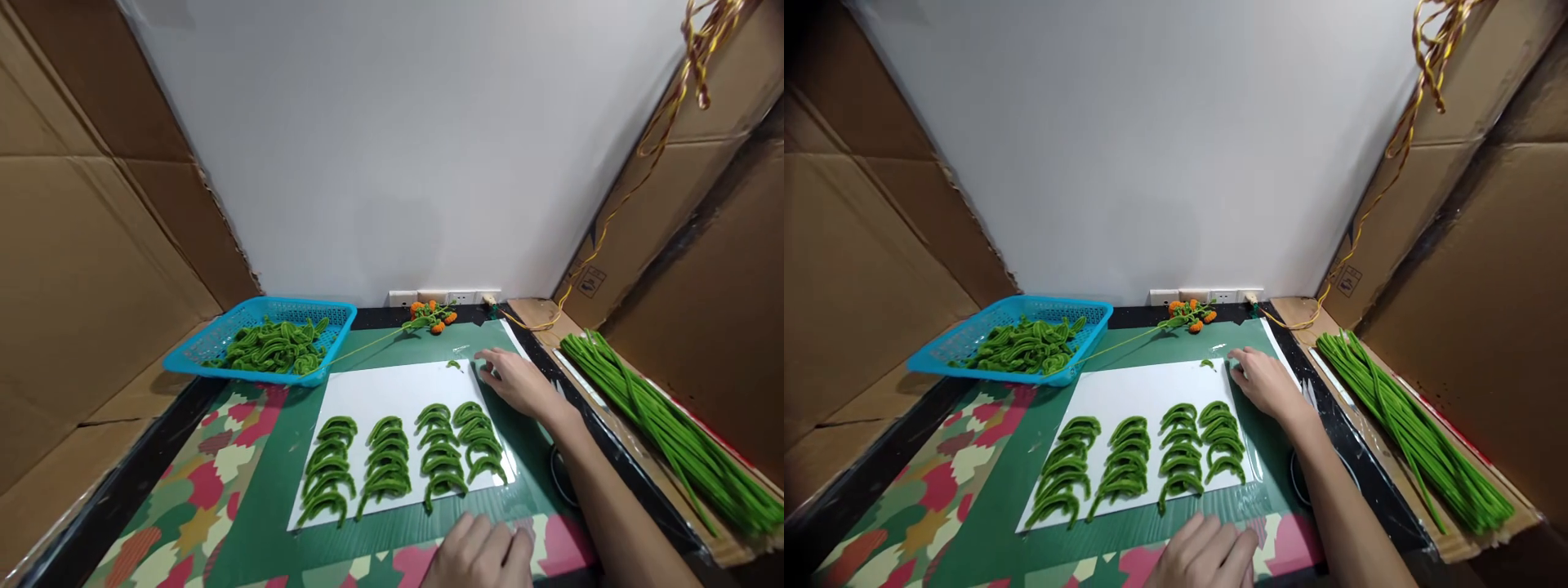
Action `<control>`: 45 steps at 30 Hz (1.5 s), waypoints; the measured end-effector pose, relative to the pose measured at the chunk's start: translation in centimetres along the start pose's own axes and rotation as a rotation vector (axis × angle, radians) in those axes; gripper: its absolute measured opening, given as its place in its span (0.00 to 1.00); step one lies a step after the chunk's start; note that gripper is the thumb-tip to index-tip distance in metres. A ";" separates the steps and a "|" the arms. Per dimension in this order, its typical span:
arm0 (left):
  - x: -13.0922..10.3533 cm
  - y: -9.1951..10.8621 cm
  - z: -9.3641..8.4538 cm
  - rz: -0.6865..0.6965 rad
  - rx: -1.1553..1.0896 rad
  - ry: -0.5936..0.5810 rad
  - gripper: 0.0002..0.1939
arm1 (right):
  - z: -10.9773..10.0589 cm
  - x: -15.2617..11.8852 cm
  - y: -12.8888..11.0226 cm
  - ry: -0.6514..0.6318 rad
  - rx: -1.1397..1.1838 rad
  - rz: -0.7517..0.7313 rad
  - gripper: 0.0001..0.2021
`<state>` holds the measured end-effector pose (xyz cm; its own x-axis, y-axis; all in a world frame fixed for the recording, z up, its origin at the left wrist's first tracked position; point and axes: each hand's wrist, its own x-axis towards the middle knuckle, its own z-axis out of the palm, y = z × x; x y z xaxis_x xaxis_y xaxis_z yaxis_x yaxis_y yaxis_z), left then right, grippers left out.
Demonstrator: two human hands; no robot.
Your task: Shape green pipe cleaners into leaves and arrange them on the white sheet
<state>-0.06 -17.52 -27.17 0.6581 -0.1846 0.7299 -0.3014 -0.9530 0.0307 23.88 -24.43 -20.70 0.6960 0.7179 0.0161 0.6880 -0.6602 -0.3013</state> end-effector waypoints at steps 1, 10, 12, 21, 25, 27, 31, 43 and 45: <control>0.2 0.2 -0.3 -0.012 -0.021 -0.024 0.09 | -0.2 0.3 -0.2 -0.012 0.015 -0.012 0.18; 0.6 1.1 -0.9 -0.008 -0.083 -0.028 0.11 | -0.8 3.5 -1.8 -0.077 0.102 -0.126 0.13; 0.8 1.3 -0.8 -0.012 -0.085 -0.007 0.08 | -0.6 3.0 -1.6 -0.096 0.117 -0.151 0.12; 1.3 1.6 -1.7 0.008 -0.083 -0.071 0.05 | -1.5 -0.1 -0.5 -0.200 0.211 -0.167 0.11; 1.3 1.6 -1.9 0.011 -0.103 -0.098 0.03 | -1.7 -0.6 -0.7 -0.212 0.227 -0.161 0.10; 1.4 1.7 -2.1 0.010 -0.115 -0.115 0.03 | -1.7 -0.7 -0.7 -0.216 0.223 -0.164 0.10; 1.6 1.7 -2.6 0.004 -0.127 -0.155 0.06 | -1.7 -0.9 -0.7 -0.218 0.213 -0.157 0.09; 1.7 1.7 -2.8 0.016 -0.139 -0.184 0.07 | -1.6 -1.0 -0.7 -0.207 0.187 -0.150 0.13; 1.6 1.7 -2.7 0.017 -0.137 -0.188 0.08 | -1.7 -1.0 -0.8 -0.204 0.178 -0.137 0.14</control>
<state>-1.39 -18.77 -24.06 0.7649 -0.2543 0.5918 -0.3962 -0.9102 0.1211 23.02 -25.01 -18.86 0.5309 0.8391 -0.1186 0.7131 -0.5180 -0.4725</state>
